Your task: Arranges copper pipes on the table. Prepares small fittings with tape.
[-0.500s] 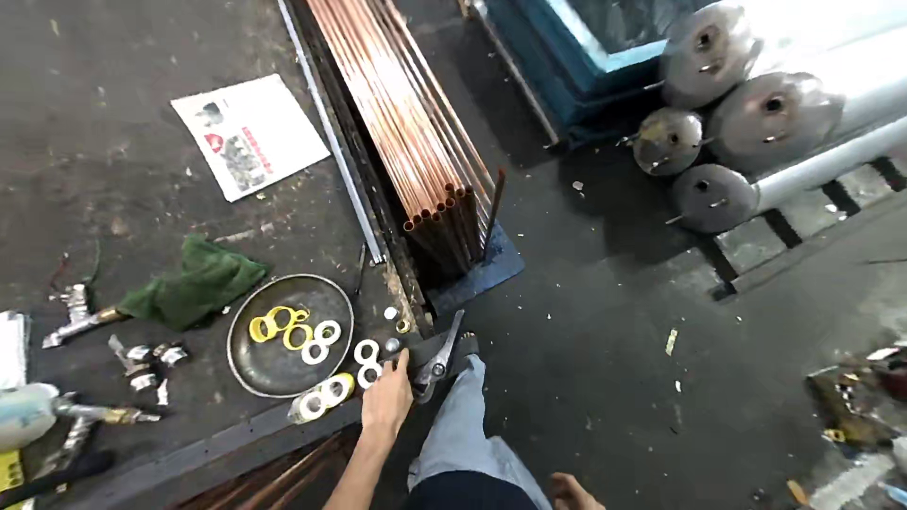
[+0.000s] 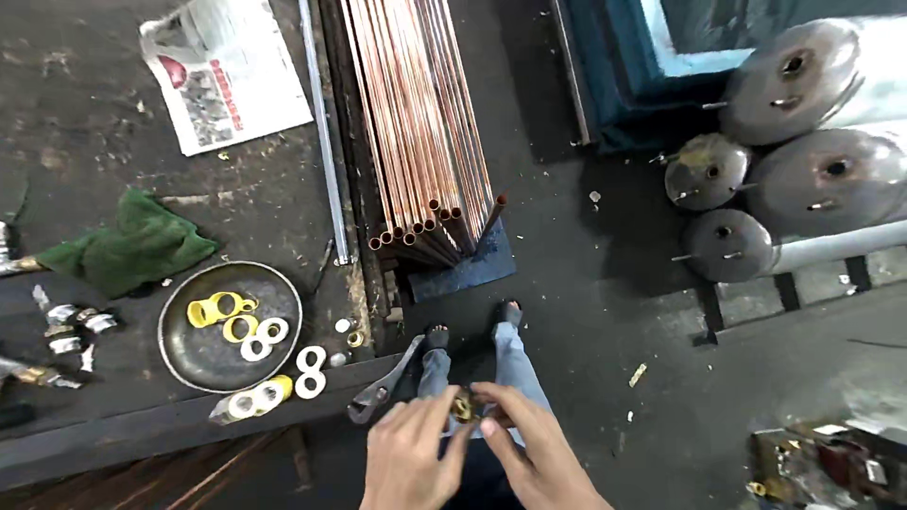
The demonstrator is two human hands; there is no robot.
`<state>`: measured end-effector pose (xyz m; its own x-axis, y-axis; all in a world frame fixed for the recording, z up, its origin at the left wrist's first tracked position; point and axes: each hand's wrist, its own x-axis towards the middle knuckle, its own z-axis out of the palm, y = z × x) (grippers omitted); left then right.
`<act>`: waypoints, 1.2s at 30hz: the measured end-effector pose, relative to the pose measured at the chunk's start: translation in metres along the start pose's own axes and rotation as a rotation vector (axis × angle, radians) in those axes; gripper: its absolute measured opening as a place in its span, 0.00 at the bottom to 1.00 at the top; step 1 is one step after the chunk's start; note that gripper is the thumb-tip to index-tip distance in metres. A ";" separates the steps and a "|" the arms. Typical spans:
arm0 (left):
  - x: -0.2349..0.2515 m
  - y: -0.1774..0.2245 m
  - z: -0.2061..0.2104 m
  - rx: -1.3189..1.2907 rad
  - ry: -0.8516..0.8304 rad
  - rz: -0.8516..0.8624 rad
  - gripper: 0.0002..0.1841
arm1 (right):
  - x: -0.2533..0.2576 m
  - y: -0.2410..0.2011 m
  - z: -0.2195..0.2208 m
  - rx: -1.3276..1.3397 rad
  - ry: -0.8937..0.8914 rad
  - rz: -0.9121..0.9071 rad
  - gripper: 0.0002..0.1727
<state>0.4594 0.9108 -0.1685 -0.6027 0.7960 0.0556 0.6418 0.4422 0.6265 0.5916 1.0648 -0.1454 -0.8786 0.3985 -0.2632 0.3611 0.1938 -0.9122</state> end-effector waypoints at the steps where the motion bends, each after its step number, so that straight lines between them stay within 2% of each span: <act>1: 0.014 0.024 0.004 0.010 0.004 0.033 0.22 | 0.007 0.001 -0.012 0.024 0.007 -0.033 0.20; 4: 0.055 0.077 0.028 0.087 0.016 0.070 0.19 | 0.024 0.008 -0.064 0.107 0.075 -0.073 0.16; 8: 0.104 0.132 0.072 0.177 0.058 0.063 0.20 | 0.044 0.031 -0.161 0.230 -0.046 -0.007 0.12; 11: 0.134 0.164 0.091 0.281 0.044 0.083 0.18 | 0.046 0.054 -0.210 0.036 -0.037 -0.142 0.11; 14: 0.157 0.181 0.101 0.390 0.066 0.064 0.18 | 0.055 0.062 -0.238 -0.160 -0.011 -0.184 0.10; 17: 0.172 0.191 0.108 0.468 0.093 0.066 0.17 | 0.068 0.057 -0.256 -0.269 -0.046 -0.166 0.09; 21: 0.187 0.194 0.111 0.508 0.078 0.124 0.14 | 0.089 0.060 -0.270 -0.205 -0.165 -0.108 0.08; 23: 0.192 0.189 0.113 0.490 0.080 0.149 0.14 | 0.101 0.062 -0.274 -0.161 -0.151 -0.117 0.05; 26: 0.201 0.177 0.114 0.455 0.109 0.146 0.15 | 0.114 0.060 -0.275 -0.146 -0.128 -0.153 0.05; 31: 0.226 0.145 0.122 0.354 0.231 0.164 0.21 | 0.137 0.057 -0.274 0.107 -0.066 -0.134 0.07; 32: 0.232 0.143 0.122 0.348 0.245 0.178 0.19 | 0.139 0.054 -0.272 0.044 -0.050 -0.132 0.07; 35: 0.244 0.141 0.120 0.363 0.272 0.239 0.15 | 0.140 0.040 -0.266 -0.389 0.027 -0.130 0.10; 36: 0.245 0.140 0.119 0.365 0.272 0.260 0.14 | 0.142 0.037 -0.264 -0.435 0.039 -0.126 0.09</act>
<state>0.4572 1.2169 -0.1596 -0.4717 0.7838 0.4039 0.8808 0.3982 0.2560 0.5631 1.3655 -0.1334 -0.9146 0.3799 -0.1387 0.3573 0.5983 -0.7172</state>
